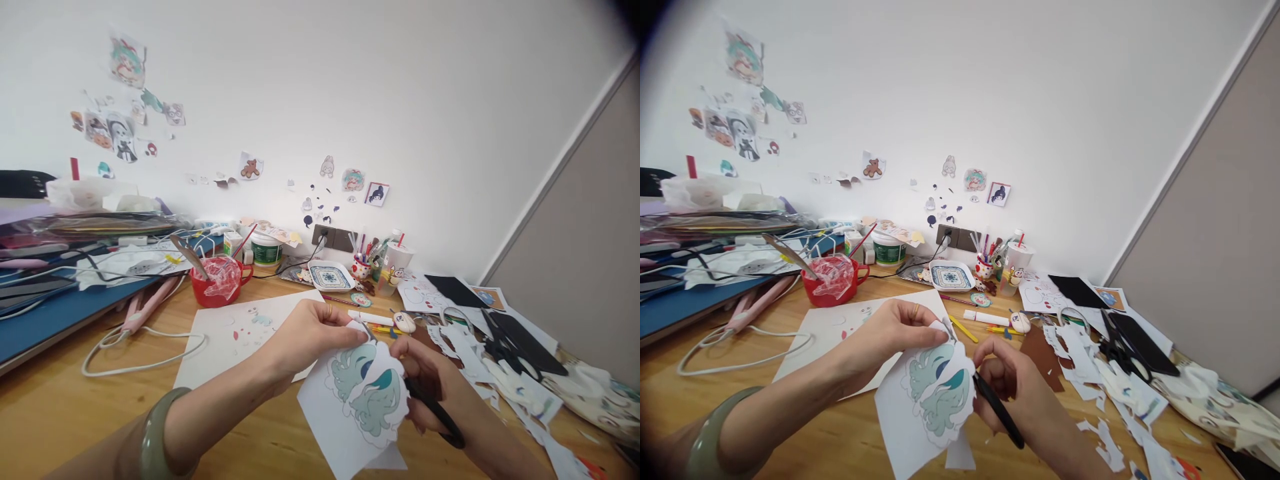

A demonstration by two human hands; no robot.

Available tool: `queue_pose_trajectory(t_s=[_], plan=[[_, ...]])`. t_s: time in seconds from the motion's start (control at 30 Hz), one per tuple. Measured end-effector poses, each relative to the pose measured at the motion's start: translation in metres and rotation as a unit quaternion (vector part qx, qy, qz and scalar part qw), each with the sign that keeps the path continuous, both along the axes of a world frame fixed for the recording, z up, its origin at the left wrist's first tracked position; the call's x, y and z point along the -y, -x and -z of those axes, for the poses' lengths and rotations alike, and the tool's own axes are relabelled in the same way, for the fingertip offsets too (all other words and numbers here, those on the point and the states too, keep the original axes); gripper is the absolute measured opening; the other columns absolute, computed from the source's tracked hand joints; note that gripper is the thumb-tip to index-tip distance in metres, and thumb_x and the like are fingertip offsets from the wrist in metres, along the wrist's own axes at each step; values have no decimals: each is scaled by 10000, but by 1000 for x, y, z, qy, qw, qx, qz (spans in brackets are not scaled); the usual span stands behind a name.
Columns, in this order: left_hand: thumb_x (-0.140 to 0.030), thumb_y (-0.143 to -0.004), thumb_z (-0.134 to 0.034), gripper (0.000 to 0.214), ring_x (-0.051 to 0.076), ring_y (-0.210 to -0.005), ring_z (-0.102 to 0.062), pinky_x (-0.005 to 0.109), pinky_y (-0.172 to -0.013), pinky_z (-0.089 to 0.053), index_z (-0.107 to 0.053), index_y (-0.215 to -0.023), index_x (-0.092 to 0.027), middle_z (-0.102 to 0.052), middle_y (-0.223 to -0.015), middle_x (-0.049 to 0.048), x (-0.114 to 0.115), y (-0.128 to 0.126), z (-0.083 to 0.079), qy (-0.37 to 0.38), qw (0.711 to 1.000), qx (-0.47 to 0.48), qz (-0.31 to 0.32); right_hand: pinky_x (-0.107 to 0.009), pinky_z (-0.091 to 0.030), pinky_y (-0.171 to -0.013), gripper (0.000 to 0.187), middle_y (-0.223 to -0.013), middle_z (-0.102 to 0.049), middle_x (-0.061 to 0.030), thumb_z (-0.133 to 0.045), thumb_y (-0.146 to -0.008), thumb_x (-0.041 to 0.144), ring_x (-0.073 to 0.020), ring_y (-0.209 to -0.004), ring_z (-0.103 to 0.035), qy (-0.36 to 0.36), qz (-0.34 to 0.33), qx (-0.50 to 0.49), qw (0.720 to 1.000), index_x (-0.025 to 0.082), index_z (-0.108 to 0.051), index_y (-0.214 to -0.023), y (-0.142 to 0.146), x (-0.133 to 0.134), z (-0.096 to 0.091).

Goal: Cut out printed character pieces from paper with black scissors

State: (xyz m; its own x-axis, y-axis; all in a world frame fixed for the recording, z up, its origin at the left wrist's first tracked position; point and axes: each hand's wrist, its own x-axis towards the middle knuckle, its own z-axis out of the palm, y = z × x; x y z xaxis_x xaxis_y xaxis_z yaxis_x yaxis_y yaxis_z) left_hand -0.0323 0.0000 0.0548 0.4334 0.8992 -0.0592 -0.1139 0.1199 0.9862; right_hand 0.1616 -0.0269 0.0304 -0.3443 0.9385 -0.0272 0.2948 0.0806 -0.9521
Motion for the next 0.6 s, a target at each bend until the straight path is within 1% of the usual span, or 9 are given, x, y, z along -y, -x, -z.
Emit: queue_pose_trajectory(t_s=[0.23, 0.33, 0.43, 0.6], plan=[[-244, -603, -673, 114, 104, -514, -531, 232, -543, -396, -636, -617, -137, -617, -570, 5, -2, 1, 2, -10, 1000, -6, 6, -143, -215, -359, 245, -434, -439, 138, -468, -549, 70, -32, -354, -286, 25, -1, -21, 999, 216, -398, -733, 1, 2, -2], [-247, -612, -669, 117, 97, -510, -523, 224, -535, -387, -635, -624, -136, -612, -569, 2, -1, 1, 2, -11, 1000, -2, 7, -140, -223, -359, 269, -457, -464, 130, -456, -535, 63, -34, -370, -311, 18, -6, -17, 1000, 215, -391, -747, 0, 2, 1], [-247, -615, -672, 121, 91, -524, -522, 213, -537, -381, -633, -628, -134, -617, -589, 4, -1, 1, 1, -13, 1000, 3, -1, -140, -256, -365, 290, -507, -499, 112, -428, -515, 57, -45, -397, -355, 7, -12, -21, 1000, 220, -385, -751, 0, 0, 5], [-263, -609, -686, 145, 94, -533, -530, 215, -546, -391, -634, -639, -131, -620, -594, 8, -1, 0, 2, -17, 1000, 9, 0, -144, -256, -362, 313, -492, -492, 114, -403, -486, 40, -40, -371, -333, 11, -3, -27, 1000, 219, -385, -743, -1, -1, 8]])
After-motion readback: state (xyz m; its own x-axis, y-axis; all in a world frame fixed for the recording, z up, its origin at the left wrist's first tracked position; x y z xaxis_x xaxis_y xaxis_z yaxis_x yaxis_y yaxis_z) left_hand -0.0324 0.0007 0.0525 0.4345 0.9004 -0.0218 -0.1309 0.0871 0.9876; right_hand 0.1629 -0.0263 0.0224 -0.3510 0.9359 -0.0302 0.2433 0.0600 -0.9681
